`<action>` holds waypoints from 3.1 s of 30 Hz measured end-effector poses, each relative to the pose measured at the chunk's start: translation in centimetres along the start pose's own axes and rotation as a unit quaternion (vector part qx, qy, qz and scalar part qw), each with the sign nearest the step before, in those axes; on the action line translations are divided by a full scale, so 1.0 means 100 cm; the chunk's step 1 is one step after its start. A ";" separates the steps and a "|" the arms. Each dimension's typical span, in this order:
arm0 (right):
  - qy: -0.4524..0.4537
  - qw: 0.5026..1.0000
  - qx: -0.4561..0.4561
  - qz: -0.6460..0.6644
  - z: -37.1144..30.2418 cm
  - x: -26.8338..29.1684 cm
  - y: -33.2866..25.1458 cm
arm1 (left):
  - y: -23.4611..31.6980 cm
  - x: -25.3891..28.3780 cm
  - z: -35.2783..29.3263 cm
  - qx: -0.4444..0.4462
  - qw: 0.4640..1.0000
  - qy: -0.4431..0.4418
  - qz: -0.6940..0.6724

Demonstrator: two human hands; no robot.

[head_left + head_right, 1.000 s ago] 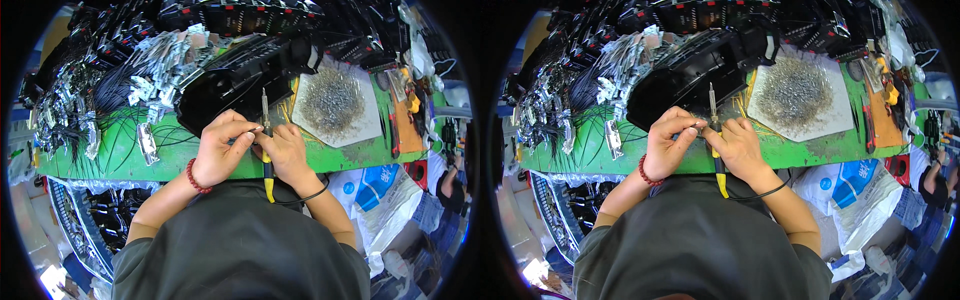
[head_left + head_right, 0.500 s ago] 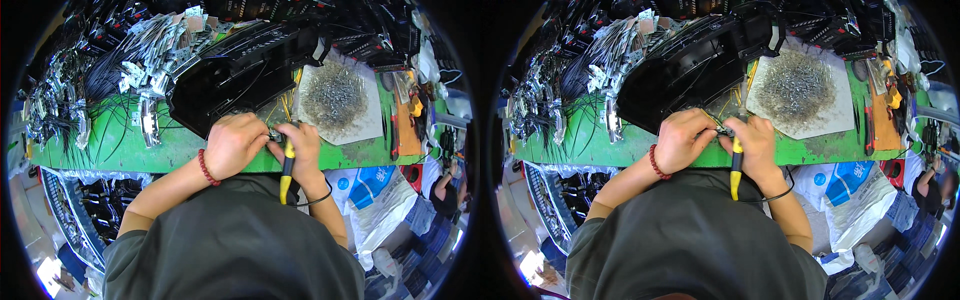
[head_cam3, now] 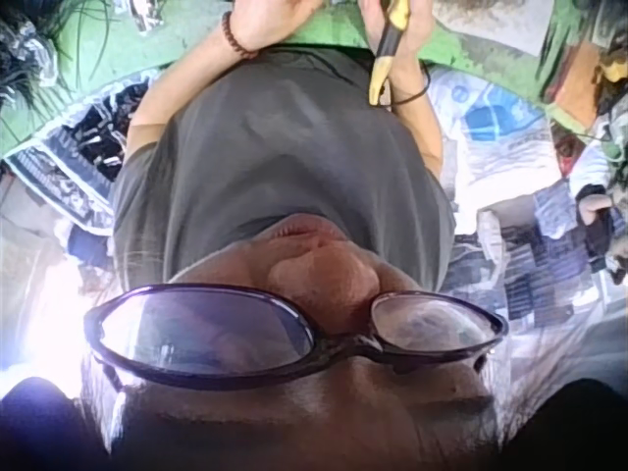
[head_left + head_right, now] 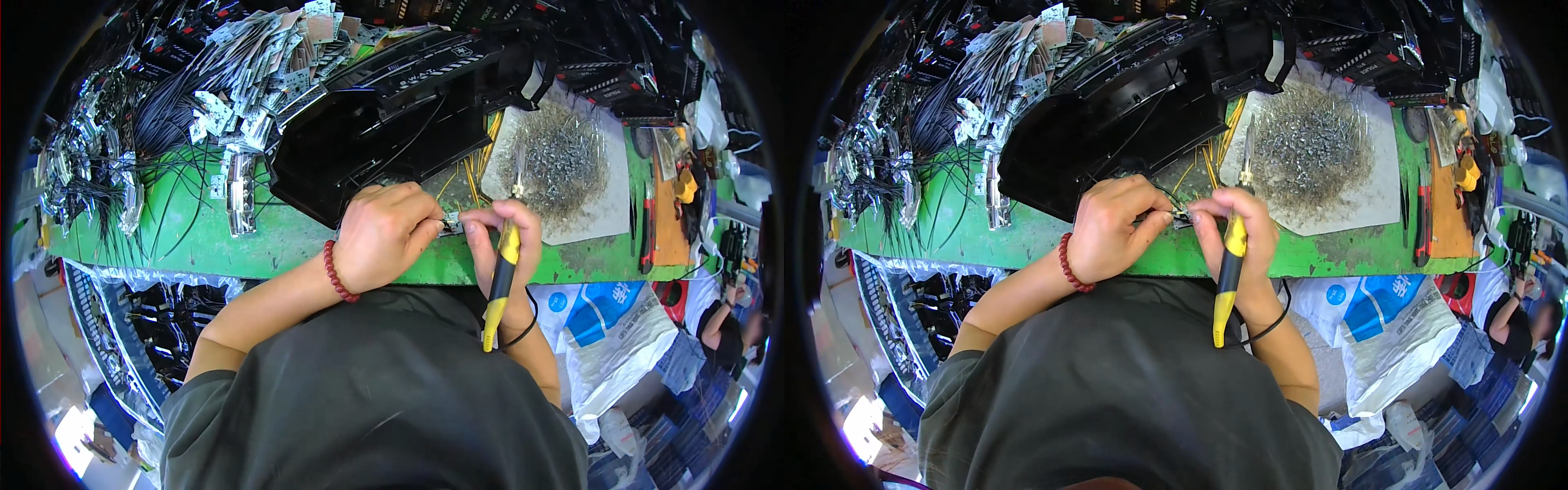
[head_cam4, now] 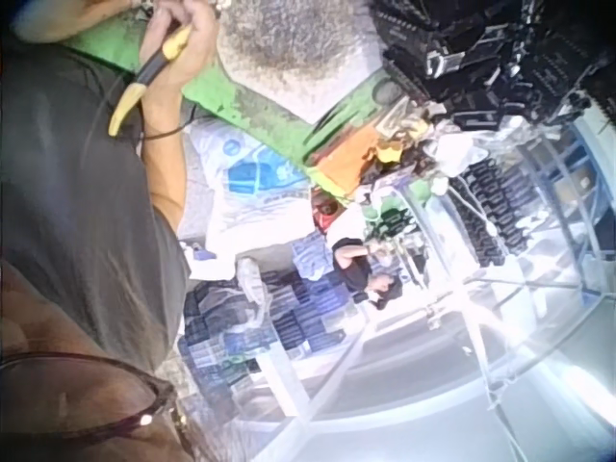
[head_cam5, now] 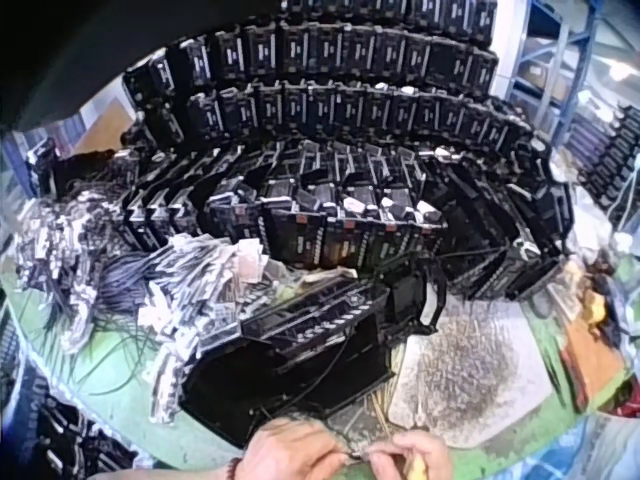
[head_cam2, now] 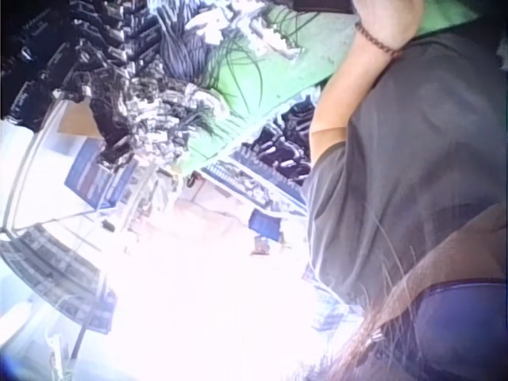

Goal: Soldering wires and assembling electronic components into toy housings at a factory workbench.

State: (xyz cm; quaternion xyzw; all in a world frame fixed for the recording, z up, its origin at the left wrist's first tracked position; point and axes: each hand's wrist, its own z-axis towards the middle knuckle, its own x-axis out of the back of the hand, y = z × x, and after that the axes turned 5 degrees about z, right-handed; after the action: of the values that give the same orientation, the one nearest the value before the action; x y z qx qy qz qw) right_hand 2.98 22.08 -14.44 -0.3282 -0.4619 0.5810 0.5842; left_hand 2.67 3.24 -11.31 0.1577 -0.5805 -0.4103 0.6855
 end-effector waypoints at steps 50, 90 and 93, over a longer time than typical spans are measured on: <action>0.027 0.992 0.104 -0.065 0.016 0.000 0.010 | 0.000 0.003 0.006 0.040 0.998 -0.013 -0.039; -0.188 0.936 0.144 -0.261 0.027 0.019 -0.007 | 0.003 -0.005 0.000 -0.003 0.998 0.011 0.062; -0.172 0.931 0.131 -0.295 0.024 0.014 -0.010 | 0.003 -0.006 0.000 -0.008 0.998 0.016 0.067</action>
State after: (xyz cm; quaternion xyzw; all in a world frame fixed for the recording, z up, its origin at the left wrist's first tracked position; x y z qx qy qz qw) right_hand 1.03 22.98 -12.47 0.0070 -0.5511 0.4852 0.6788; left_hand 2.77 3.83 -11.49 0.1200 -0.5755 -0.3656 0.7217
